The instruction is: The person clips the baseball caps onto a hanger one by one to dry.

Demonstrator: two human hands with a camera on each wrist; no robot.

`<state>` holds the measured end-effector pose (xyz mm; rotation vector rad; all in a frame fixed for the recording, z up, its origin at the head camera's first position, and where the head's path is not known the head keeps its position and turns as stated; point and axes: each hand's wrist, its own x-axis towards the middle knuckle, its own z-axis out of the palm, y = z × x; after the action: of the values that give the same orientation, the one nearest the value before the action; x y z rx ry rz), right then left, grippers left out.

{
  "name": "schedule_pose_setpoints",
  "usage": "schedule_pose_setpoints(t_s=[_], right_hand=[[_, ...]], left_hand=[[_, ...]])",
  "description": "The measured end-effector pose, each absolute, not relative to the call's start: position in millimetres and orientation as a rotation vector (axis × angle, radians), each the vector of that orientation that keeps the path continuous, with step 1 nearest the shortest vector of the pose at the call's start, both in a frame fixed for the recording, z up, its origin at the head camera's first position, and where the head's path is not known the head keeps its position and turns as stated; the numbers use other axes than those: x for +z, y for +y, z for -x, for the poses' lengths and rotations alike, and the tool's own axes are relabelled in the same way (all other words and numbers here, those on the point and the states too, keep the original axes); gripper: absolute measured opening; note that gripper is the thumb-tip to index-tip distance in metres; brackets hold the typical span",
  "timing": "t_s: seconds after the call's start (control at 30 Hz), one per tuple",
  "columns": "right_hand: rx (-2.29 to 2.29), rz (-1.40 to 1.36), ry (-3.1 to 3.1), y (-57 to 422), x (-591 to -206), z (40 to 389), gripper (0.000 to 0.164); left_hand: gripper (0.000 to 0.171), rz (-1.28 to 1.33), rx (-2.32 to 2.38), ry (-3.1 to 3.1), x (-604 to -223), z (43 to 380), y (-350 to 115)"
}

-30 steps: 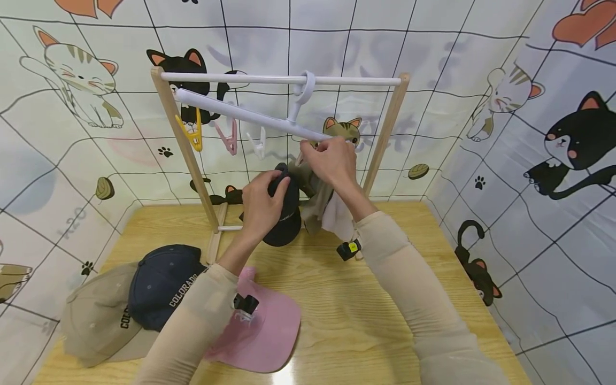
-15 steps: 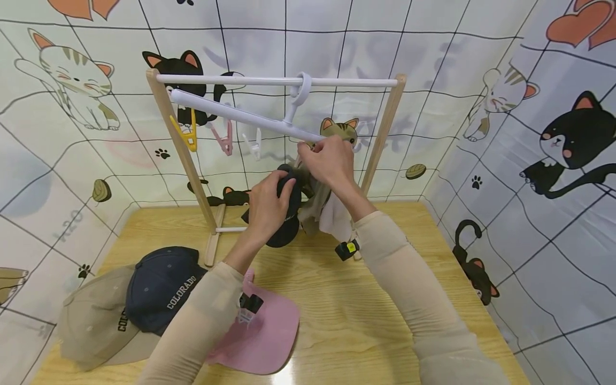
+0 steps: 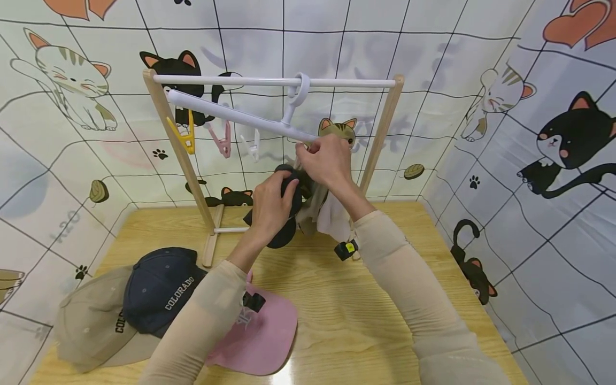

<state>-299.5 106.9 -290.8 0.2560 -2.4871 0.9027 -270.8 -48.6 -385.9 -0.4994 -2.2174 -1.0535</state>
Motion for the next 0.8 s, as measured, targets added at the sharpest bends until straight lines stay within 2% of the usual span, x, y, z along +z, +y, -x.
schedule_pose_setpoints(t_s=[0.8], right_hand=[[0.892, -0.340, -2.445, 107.6, -292.4, 298.9, 0.059]], left_hand=[[0.024, 0.553, -1.018, -2.203, -375.8, 269.0, -42.5]])
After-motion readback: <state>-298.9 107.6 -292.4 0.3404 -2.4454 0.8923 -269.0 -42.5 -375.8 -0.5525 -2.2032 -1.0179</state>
